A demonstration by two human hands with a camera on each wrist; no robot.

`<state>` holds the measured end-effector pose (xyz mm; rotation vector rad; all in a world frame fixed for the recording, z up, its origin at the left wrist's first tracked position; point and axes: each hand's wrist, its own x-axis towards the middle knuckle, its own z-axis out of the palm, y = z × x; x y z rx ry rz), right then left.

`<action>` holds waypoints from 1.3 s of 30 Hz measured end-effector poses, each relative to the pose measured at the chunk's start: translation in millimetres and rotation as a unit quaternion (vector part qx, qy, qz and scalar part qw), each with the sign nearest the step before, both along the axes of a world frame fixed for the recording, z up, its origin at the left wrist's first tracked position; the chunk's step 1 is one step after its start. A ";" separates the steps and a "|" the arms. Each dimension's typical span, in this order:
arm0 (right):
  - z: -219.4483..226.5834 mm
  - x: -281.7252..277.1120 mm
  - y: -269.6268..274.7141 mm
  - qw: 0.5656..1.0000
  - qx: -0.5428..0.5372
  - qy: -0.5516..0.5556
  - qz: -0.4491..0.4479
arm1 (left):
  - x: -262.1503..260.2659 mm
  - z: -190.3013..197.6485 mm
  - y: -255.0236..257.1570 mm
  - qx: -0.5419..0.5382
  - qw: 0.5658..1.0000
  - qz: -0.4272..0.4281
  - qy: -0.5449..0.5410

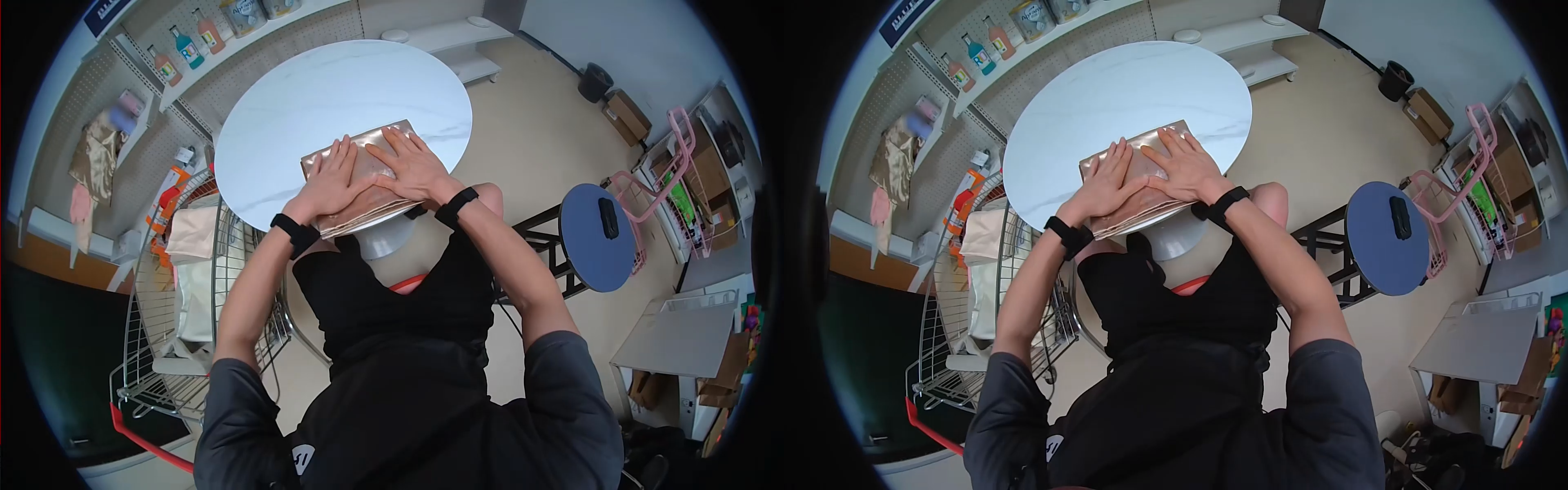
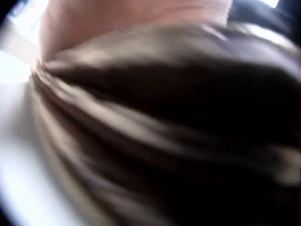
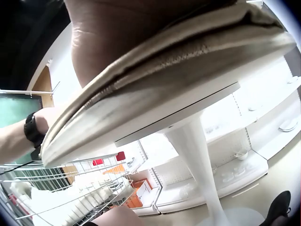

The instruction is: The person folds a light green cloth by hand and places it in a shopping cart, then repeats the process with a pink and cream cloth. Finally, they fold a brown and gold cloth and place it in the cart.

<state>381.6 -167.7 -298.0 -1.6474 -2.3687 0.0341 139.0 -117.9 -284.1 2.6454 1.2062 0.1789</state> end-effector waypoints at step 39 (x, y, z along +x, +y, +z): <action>10.0 3.3 6.7 0.998 0.017 0.048 0.048 | 43.9 33.4 155.5 -0.262 0.963 -0.049 0.034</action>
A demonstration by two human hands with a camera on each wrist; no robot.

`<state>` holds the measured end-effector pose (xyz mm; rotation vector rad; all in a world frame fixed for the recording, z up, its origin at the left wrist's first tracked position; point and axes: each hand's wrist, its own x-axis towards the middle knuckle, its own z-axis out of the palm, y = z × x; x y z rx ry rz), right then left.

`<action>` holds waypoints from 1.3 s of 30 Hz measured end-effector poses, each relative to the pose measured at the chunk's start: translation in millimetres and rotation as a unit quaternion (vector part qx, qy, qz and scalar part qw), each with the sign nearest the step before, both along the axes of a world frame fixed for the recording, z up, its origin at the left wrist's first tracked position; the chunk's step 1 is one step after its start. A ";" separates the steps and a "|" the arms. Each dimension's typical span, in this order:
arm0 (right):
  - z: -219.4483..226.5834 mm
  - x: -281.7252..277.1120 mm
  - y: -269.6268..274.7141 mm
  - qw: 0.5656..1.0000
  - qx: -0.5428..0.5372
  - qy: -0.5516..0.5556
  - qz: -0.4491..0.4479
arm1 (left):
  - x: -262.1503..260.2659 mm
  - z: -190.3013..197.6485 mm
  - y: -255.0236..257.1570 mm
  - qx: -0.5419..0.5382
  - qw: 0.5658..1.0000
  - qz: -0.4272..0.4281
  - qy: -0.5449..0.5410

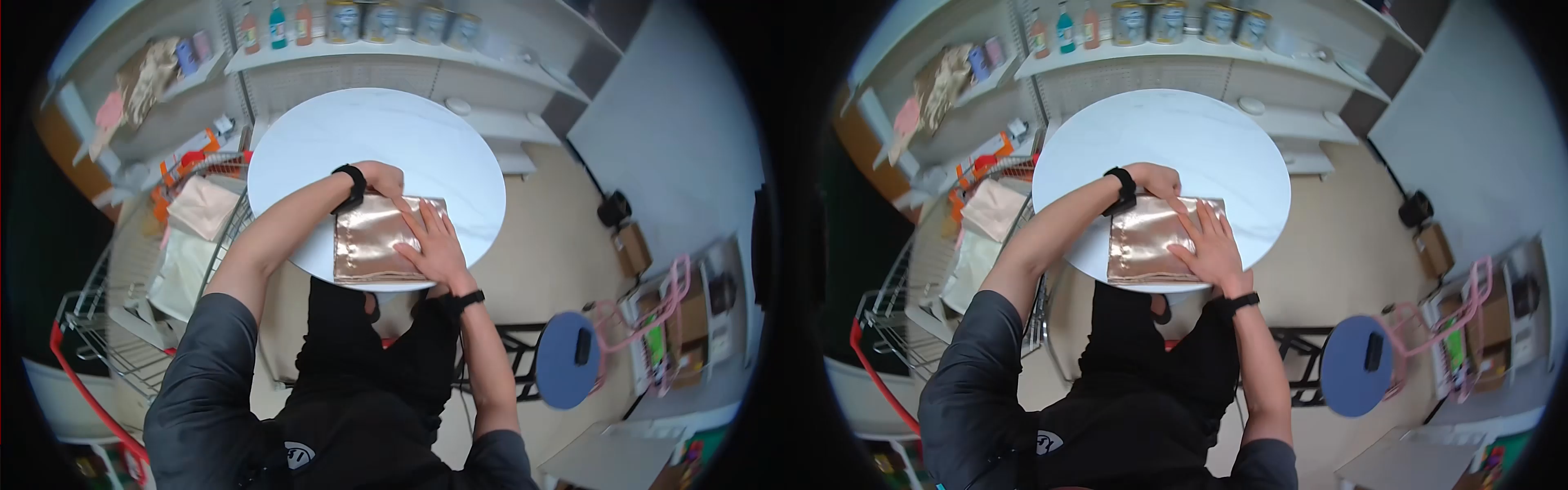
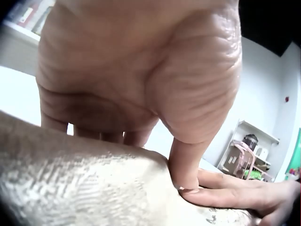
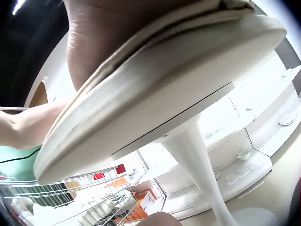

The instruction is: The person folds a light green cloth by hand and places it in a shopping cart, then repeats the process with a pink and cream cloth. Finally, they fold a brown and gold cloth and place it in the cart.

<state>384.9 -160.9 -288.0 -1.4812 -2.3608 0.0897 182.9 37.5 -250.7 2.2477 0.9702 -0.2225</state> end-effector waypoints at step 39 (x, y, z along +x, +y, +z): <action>-4.3 47.0 8.5 0.909 -0.013 0.410 -0.075 | -510.7 87.6 -109.7 0.010 0.603 0.667 -0.437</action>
